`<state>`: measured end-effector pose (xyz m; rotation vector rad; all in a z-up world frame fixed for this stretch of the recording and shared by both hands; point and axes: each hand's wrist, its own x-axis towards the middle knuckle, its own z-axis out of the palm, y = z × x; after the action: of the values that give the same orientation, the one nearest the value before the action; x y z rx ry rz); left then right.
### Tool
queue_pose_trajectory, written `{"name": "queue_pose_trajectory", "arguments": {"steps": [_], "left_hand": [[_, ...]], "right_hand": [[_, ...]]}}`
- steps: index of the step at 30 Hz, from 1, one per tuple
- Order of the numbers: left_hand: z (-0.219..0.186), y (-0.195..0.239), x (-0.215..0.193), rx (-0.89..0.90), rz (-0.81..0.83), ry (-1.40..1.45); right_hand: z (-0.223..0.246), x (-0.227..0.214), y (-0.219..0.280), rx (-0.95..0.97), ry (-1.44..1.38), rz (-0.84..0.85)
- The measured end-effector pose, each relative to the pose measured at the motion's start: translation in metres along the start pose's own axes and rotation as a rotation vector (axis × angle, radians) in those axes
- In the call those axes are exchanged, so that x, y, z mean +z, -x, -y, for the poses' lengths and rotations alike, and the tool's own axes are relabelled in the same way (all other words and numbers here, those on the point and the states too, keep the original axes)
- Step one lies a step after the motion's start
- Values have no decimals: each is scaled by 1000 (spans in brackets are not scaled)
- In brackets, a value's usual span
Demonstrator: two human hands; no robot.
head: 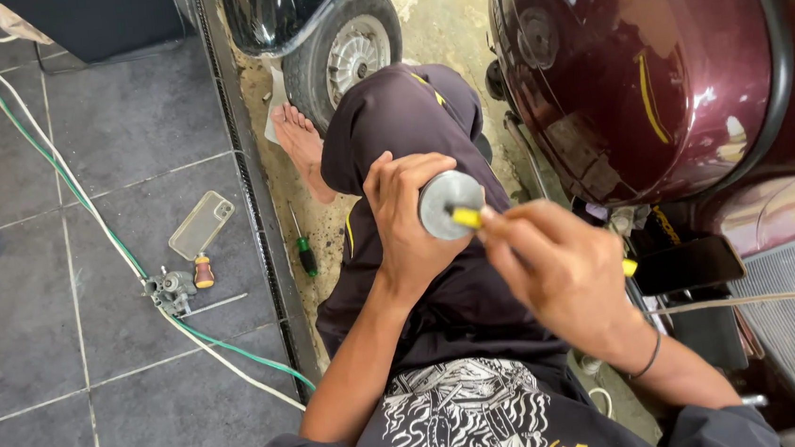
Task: Cleaning the top surface of a motorcycle piston using a small scraping tool
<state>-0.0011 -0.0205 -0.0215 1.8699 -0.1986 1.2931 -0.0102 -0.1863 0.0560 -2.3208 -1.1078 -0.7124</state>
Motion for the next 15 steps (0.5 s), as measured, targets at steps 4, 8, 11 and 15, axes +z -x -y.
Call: {"name": "queue_pose_trajectory", "arguments": {"steps": [4, 8, 11, 15], "left_hand": [[0, -2, 2, 29, -14, -24], [1, 1, -2, 12, -14, -30], [1, 2, -3, 16, -25, -35], [2, -1, -3, 21, -17, -19]], "right_hand": [[-7, 3, 1, 25, 85, -61], [-7, 2, 3, 14, 36, -24], [-7, 2, 1, -3, 35, -26], [6, 5, 7, -35, 8, -24]]}}
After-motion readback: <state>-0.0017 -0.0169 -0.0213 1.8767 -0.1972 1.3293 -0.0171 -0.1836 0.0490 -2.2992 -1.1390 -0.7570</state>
